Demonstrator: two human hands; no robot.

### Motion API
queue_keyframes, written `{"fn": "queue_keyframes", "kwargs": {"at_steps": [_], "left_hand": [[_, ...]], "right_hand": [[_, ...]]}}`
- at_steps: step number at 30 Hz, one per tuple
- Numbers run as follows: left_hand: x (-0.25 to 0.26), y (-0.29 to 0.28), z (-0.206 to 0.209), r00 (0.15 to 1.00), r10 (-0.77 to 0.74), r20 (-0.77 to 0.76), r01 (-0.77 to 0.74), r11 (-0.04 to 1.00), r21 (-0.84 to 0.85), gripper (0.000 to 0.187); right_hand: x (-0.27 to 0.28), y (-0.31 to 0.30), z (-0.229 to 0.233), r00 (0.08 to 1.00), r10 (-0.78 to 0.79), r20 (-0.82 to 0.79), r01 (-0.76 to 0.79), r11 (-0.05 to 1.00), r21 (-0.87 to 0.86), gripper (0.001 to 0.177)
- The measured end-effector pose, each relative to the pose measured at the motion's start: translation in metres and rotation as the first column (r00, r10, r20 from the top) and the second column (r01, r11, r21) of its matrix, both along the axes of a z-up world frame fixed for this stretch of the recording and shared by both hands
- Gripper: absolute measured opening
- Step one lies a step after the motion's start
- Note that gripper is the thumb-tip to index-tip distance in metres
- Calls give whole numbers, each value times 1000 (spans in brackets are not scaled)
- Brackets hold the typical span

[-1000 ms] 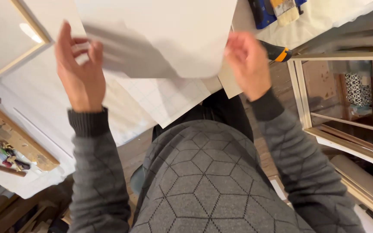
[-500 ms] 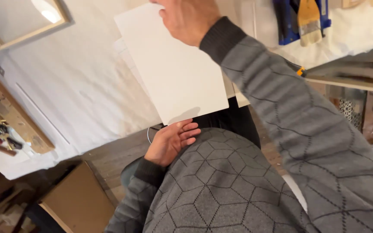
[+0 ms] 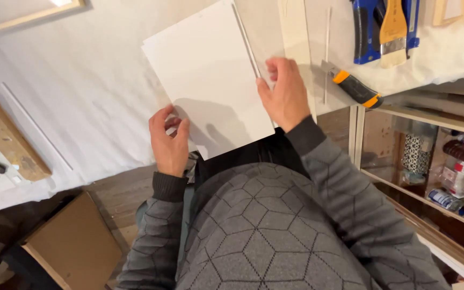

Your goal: Framing a piece of artwork by cutting mounting paper and placing it into a wooden frame.

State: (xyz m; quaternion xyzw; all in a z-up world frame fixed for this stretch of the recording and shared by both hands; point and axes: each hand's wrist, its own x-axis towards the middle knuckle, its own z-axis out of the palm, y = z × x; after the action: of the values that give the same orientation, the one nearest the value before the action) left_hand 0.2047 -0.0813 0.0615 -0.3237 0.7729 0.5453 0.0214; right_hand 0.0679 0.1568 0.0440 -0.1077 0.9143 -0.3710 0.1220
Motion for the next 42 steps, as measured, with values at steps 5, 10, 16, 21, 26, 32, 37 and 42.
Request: {"fn": "queue_keyframes", "kwargs": {"at_steps": [5, 10, 16, 21, 26, 32, 37, 42], "left_hand": [[-6, 6, 2, 997, -55, 58, 58, 997, -57, 44], [-10, 6, -1, 995, -79, 53, 82, 996, -39, 44], [-23, 16, 0, 994, -105, 37, 104, 994, 36, 44], [-36, 28, -1, 989, -142, 31, 140, 988, 60, 44], [-41, 35, -8, 985, -170, -15, 170, 981, 94, 44], [-40, 39, -2, 983, -182, -31, 182, 983, -25, 41], [-35, 40, -3, 990, -140, 29, 139, 989, 47, 52], [-38, 43, -4, 990, -140, 10, 137, 982, 130, 52]], "right_hand": [[17, -4, 0, 960, -180, 212, 204, 974, -97, 38], [9, 4, 5, 908, -243, 342, 270, 962, -33, 35], [14, 19, 2, 951, -222, 216, 234, 972, -30, 21], [13, 34, 8, 987, -160, 30, 158, 985, 68, 26], [7, 41, 18, 977, -205, 65, 198, 975, 103, 29], [8, 48, 6, 967, -231, 105, 226, 972, 55, 27], [12, 46, -4, 961, -229, 154, 246, 964, -101, 27], [10, 51, 1, 939, -282, 196, 307, 945, -112, 30]]}}
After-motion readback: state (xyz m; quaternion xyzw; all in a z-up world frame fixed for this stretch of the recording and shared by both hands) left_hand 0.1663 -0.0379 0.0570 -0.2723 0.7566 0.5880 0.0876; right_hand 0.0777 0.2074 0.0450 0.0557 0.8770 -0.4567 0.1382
